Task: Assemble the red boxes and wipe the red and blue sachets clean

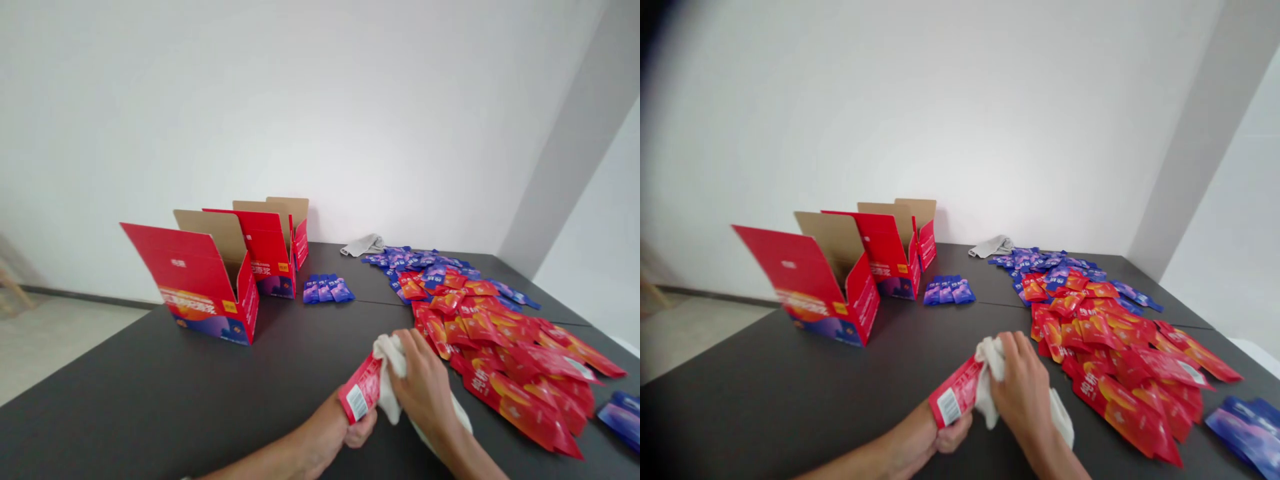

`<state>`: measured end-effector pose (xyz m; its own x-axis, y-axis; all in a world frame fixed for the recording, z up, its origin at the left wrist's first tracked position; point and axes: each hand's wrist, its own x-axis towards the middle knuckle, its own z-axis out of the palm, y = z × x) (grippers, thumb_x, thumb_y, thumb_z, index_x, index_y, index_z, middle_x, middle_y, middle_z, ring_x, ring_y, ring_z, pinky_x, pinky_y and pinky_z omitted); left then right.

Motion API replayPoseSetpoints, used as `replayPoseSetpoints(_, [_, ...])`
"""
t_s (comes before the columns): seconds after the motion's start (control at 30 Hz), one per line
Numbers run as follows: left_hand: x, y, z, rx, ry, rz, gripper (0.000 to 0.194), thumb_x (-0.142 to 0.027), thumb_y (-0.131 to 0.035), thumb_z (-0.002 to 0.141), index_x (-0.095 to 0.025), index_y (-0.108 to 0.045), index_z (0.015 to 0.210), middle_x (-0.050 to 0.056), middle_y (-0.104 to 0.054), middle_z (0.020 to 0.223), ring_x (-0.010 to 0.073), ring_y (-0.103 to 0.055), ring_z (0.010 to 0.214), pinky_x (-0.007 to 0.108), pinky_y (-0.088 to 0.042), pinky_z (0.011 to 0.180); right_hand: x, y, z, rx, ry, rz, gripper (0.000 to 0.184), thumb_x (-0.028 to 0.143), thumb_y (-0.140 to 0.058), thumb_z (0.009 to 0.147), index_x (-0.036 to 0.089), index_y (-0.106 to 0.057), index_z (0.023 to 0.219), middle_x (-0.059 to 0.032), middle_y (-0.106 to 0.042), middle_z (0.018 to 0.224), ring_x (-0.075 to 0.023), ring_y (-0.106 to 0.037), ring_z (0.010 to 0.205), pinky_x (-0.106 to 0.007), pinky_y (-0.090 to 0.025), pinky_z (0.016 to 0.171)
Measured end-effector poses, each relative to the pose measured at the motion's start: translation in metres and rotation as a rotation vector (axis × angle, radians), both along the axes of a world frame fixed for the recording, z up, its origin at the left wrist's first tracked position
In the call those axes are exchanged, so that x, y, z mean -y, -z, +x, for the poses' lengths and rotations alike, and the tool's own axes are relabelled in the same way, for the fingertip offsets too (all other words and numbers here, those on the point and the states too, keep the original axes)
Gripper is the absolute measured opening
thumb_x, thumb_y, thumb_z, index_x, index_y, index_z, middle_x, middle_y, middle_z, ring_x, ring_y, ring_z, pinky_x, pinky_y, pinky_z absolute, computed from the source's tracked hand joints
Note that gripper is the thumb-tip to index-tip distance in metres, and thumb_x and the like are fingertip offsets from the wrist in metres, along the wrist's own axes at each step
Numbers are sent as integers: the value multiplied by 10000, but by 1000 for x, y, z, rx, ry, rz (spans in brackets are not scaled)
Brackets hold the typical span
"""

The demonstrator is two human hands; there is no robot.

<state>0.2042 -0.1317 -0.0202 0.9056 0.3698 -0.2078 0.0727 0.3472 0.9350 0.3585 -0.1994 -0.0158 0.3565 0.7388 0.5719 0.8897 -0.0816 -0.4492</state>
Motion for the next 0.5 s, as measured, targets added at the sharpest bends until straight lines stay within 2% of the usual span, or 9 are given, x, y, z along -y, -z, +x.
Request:
replayPoseSetpoints(0.1, [-17, -17, -5, 83, -54, 28, 313, -468, -517, 823, -180, -450, 722, -87, -322, 481, 36, -202, 397, 182, -137, 415, 2, 2, 38, -140, 107, 40, 139, 312, -449, 809, 211, -528, 865, -29, -573, 791, -180, -547, 717, -255, -399, 605])
replayPoseSetpoints(0.2, [-50, -38, 1, 119, -238, 129, 288, -437, -520, 831, -171, -440, 751, -77, -380, 528, 27, -253, 399, 172, -160, 409, 9, 3, 59, -250, 102, 58, 251, 445, -423, 844, 212, -513, 824, -7, -569, 724, -165, -534, 651, -244, -393, 572])
replayPoseSetpoints(0.3, [-95, -53, 23, 18, -444, 353, 258, -396, -443, 873, -168, -449, 753, -59, -431, 530, 36, -323, 397, 167, -236, 415, 11, 8, 60, -257, 77, 29, 267, 467, -434, 834, 215, -519, 836, -4, -583, 735, -166, -548, 658, -243, -399, 575])
replayPoseSetpoints(0.33, [-111, -55, 33, -80, -513, 479, 263, -380, -406, 894, -164, -465, 757, -47, -459, 537, 43, -358, 406, 168, -269, 422, 11, 11, 59, -248, 71, 14, 258, 459, -442, 828, 216, -526, 845, -6, -593, 752, -170, -559, 675, -244, -404, 585])
replayPoseSetpoints(0.37, [-127, -56, 44, -129, -554, 532, 255, -354, -393, 906, -159, -478, 765, -38, -478, 547, 51, -396, 427, 169, -296, 434, 10, 14, 57, -237, 65, -5, 246, 447, -448, 822, 218, -533, 851, -9, -603, 769, -172, -569, 691, -245, -408, 593])
replayPoseSetpoints(0.5, [-176, -44, 85, -308, -656, 629, 223, -309, -406, 925, -126, -533, 932, 18, -573, 740, 90, -529, 569, 215, -429, 520, 4, 25, 51, -168, 56, -68, 196, 383, -468, 804, 231, -540, 905, -24, -624, 882, -182, -596, 781, -249, -425, 631])
